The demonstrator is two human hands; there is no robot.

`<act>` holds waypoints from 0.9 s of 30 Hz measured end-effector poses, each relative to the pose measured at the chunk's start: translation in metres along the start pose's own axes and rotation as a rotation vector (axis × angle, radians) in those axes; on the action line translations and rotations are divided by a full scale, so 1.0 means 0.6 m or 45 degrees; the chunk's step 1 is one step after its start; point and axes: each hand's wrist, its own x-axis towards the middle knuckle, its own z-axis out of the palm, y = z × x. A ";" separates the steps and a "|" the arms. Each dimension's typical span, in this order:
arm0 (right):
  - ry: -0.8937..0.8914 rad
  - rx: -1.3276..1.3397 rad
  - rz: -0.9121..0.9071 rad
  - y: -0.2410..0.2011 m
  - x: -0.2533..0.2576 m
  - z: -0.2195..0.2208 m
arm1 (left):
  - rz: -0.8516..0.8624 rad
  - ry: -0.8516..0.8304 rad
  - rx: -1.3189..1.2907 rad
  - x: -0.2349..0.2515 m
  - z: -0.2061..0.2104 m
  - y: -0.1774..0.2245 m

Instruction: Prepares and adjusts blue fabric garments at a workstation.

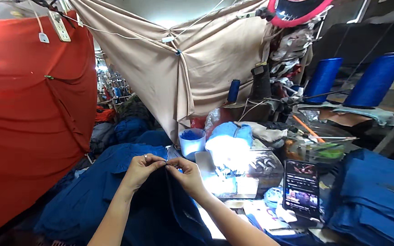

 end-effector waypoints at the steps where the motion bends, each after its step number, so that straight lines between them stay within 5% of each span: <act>1: -0.004 -0.043 -0.044 0.006 -0.006 0.000 | 0.030 -0.004 0.066 -0.001 -0.002 0.002; 6: -0.101 -0.344 -0.194 0.056 -0.096 -0.018 | 0.106 0.125 0.157 0.010 -0.009 0.014; 11: -0.123 -0.680 0.102 0.083 -0.226 -0.030 | 0.114 0.243 0.212 0.027 -0.008 0.023; 16: 0.088 -0.481 0.158 0.102 -0.289 -0.043 | 0.143 0.343 0.277 0.034 -0.001 0.019; 22: 0.027 -0.124 0.710 0.070 -0.282 -0.071 | 0.193 0.391 0.286 0.030 0.008 0.010; 27: 0.082 -0.053 0.653 0.074 -0.276 -0.073 | 0.331 0.451 0.271 0.019 0.007 0.019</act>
